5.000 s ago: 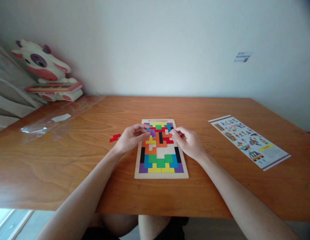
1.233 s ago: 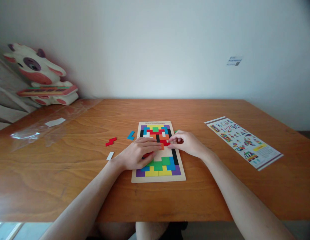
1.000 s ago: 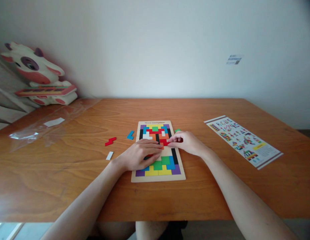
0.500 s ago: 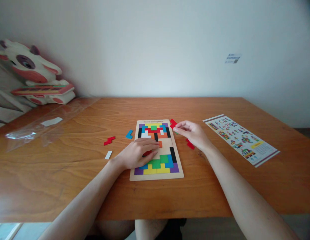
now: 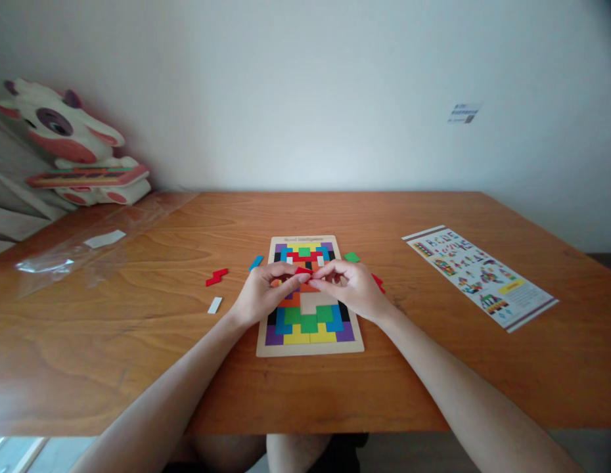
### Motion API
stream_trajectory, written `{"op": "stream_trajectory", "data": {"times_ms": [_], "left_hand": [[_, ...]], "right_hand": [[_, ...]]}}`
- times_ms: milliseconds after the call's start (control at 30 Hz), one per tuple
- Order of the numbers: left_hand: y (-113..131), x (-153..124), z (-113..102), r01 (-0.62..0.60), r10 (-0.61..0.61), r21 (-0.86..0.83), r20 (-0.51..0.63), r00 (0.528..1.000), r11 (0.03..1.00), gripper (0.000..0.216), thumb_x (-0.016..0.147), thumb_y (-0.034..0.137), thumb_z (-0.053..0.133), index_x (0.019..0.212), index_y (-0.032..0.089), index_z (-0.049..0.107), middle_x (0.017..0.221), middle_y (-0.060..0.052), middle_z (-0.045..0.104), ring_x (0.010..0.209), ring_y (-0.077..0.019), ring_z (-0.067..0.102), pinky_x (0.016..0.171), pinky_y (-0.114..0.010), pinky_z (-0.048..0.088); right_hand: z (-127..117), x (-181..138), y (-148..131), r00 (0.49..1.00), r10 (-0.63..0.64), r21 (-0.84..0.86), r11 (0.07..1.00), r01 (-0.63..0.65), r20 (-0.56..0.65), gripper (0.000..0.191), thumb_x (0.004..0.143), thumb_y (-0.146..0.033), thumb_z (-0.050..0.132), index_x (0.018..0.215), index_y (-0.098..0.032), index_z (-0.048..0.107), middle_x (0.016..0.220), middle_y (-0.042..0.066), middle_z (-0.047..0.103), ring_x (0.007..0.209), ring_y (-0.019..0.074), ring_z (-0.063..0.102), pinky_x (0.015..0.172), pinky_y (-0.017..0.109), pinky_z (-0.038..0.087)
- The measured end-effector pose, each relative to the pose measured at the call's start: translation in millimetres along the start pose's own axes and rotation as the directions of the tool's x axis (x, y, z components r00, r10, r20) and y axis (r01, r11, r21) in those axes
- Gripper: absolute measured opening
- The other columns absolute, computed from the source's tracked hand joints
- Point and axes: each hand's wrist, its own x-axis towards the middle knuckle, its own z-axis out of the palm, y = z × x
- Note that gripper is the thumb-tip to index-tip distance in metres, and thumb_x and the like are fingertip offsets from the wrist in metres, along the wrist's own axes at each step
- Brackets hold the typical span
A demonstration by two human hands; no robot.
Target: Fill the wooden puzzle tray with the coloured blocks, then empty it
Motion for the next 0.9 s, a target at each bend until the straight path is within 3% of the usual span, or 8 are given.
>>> {"op": "stream_trajectory", "data": {"times_ms": [100,200,367,500,567,667,767,900], "left_hand": [[-0.7,0.7,1.7,0.033,-0.035,-0.077,-0.024,0.999,0.996,0.021,0.085,0.040,0.071,0.082,0.020,0.075,0.082,-0.004,0.075,0.075,-0.0156,0.067,0.070,-0.025,0.052],[-1.2,4.5,0.6,0.105,-0.147,-0.290,-0.128,0.981,0.951,0.024,0.085,0.042,0.071,0.082,0.018,0.070,0.076,-0.002,0.072,0.067,-0.0116,0.064,0.065,-0.021,0.051],[0.0,13.4,-6.6,0.157,-0.405,-0.675,-0.226,0.886,0.721,0.024,0.079,0.033,0.077,0.079,0.017,0.059,0.078,-0.004,0.073,0.070,-0.0127,0.069,0.071,-0.022,0.056],[0.8,17.5,-14.1,0.120,-0.494,-0.774,-0.268,0.827,0.621,0.018,0.077,0.017,0.075,0.074,0.016,0.057,0.081,-0.007,0.074,0.073,-0.0128,0.071,0.070,-0.021,0.056],[-1.0,18.5,-17.2,0.109,-0.515,-0.799,-0.271,0.814,0.592,0.016,0.076,0.015,0.075,0.074,0.015,0.059,0.082,-0.006,0.074,0.070,-0.0114,0.070,0.064,-0.018,0.055],[-5.8,19.4,-20.0,0.087,-0.510,-0.815,-0.271,0.817,0.573,0.017,0.072,0.018,0.080,0.077,0.014,0.064,0.078,-0.003,0.070,0.064,-0.0083,0.065,0.056,-0.014,0.051],[-10.1,20.0,-21.2,0.078,-0.494,-0.818,-0.266,0.828,0.571,0.025,0.067,0.024,0.086,0.081,0.013,0.068,0.069,0.001,0.063,0.056,-0.0051,0.057,0.049,-0.011,0.045],[-11.1,20.6,-22.0,0.063,-0.493,-0.829,-0.267,0.828,0.555,0.031,0.065,0.027,0.088,0.085,0.010,0.071,0.063,0.003,0.057,0.052,-0.0032,0.049,0.046,-0.011,0.040]], "right_hand": [[1.7,-0.2,-0.9,1.000,-0.021,-0.007,1.000,0.021,0.013,0.022,0.083,-0.044,0.073,0.089,-0.023,0.073,0.084,0.002,0.073,0.072,0.0157,0.062,0.064,0.030,0.047],[-6.6,3.7,-0.2,0.989,-0.042,0.040,0.998,0.048,-0.143,0.027,0.086,-0.047,0.069,0.094,-0.022,0.071,0.090,0.004,0.073,0.080,0.0167,0.065,0.072,0.031,0.050],[-36.3,15.6,13.5,0.876,0.029,0.108,0.994,0.027,-0.482,0.033,0.085,-0.054,0.064,0.093,-0.022,0.067,0.084,0.004,0.070,0.075,0.0154,0.064,0.068,0.029,0.051],[-63.4,22.1,32.4,0.802,0.086,0.092,0.995,-0.039,-0.591,0.033,0.083,-0.053,0.064,0.091,-0.022,0.067,0.084,0.004,0.071,0.075,0.0161,0.064,0.066,0.029,0.051],[-72.6,22.2,40.2,0.805,0.087,0.012,0.995,-0.098,-0.587,0.034,0.082,-0.053,0.064,0.090,-0.020,0.068,0.084,0.006,0.072,0.076,0.0185,0.065,0.067,0.031,0.052],[-76.9,19.3,48.4,0.864,0.019,-0.239,0.958,-0.161,-0.504,0.031,0.083,-0.050,0.064,0.088,-0.020,0.070,0.085,0.008,0.074,0.075,0.0210,0.066,0.072,0.036,0.052],[-72.6,15.5,55.0,0.933,-0.052,-0.425,0.898,-0.112,-0.355,0.024,0.085,-0.041,0.064,0.091,-0.019,0.071,0.091,0.009,0.073,0.076,0.0215,0.067,0.075,0.038,0.054],[-66.7,12.4,62.4,0.973,-0.088,-0.547,0.836,-0.045,-0.214,0.022,0.087,-0.035,0.066,0.101,-0.020,0.070,0.098,0.010,0.070,0.084,0.0216,0.068,0.081,0.039,0.056]]}}
